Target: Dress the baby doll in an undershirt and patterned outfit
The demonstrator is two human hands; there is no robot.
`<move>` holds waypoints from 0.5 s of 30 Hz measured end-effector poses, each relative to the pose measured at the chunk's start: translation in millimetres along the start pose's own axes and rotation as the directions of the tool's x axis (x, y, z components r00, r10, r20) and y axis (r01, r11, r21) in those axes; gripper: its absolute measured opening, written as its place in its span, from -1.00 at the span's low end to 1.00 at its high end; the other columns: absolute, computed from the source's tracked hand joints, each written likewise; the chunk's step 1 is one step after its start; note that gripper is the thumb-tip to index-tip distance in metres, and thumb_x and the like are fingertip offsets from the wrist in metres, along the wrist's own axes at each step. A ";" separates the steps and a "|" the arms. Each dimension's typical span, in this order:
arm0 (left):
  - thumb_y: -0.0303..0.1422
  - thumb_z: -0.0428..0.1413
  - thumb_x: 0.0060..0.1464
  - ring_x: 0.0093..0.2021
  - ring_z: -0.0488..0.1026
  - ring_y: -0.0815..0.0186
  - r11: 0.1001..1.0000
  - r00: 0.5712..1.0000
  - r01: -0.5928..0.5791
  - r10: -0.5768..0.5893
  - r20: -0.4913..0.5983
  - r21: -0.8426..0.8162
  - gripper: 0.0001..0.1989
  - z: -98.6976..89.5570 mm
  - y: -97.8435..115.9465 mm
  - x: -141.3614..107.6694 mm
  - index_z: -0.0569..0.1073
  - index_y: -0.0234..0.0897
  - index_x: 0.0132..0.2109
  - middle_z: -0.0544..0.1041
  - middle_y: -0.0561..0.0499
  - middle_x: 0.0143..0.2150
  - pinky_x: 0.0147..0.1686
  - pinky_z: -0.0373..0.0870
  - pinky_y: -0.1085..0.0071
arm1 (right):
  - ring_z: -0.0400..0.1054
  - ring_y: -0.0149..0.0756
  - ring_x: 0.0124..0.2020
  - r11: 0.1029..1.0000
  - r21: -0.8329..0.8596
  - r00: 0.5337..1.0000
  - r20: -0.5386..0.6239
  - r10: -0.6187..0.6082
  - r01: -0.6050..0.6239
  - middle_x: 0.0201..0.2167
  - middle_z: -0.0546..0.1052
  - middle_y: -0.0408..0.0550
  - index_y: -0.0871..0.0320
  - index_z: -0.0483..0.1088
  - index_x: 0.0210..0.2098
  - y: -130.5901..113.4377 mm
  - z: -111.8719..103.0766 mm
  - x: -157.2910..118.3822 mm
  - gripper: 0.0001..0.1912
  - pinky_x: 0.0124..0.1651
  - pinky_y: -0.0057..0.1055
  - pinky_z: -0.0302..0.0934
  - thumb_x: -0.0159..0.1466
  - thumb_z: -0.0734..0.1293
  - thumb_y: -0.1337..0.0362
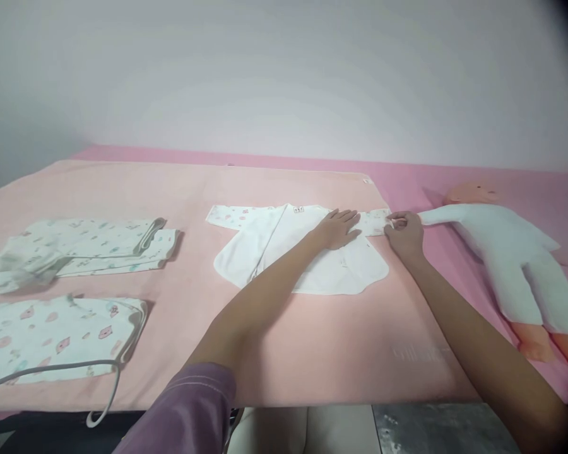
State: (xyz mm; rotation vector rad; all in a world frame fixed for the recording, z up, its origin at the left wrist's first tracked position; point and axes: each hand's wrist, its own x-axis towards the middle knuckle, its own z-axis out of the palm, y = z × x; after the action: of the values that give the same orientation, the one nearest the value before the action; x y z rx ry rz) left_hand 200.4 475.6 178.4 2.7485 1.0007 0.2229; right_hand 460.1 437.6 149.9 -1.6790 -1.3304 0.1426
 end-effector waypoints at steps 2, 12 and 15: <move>0.00 -0.34 0.58 0.77 -0.09 0.16 1.000 1.000 0.001 -0.001 -0.002 0.002 -0.22 0.5 0.0 0.5 0.08 -0.31 0.71 -0.02 -0.11 0.77 0.75 -0.25 0.07 | 0.39 -0.12 -0.15 0.997 -0.061 0.999 0.007 -0.052 0.053 -0.14 0.51 0.01 0.11 0.55 -0.16 0.7 -0.1 0.4 -0.69 0.08 -0.11 0.37 0.07 0.37 0.34; 0.02 -0.34 0.58 0.77 -0.09 0.16 1.000 1.000 0.003 -0.003 -0.015 -0.018 -0.23 5.0 -4.6 4.4 0.09 -0.22 0.71 -0.03 -0.06 0.77 0.75 -0.25 0.04 | 0.43 0.06 0.00 0.916 -0.333 0.975 0.072 -0.210 0.222 0.03 0.53 0.22 0.12 0.55 -0.07 4.1 -33.5 6.4 -0.75 0.15 -0.01 0.37 0.33 0.29 0.29; 0.01 -0.33 0.59 0.77 -0.09 0.15 1.000 1.000 0.002 -0.002 -0.012 -0.016 -0.24 2.9 -3.1 2.6 0.09 -0.24 0.71 -0.03 -0.07 0.77 0.75 -0.26 0.05 | 0.37 0.14 0.09 0.839 -0.457 0.954 0.095 -0.285 0.296 0.01 0.55 0.32 0.17 0.54 -0.02 27.0 -84.9 38.9 -0.71 0.21 0.02 0.27 0.31 0.29 0.32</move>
State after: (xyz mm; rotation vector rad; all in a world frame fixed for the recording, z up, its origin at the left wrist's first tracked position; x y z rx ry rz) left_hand 201.1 479.1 175.0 2.7349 0.9999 0.2460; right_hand 545.3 419.9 193.2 -1.8377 -1.7187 -0.3704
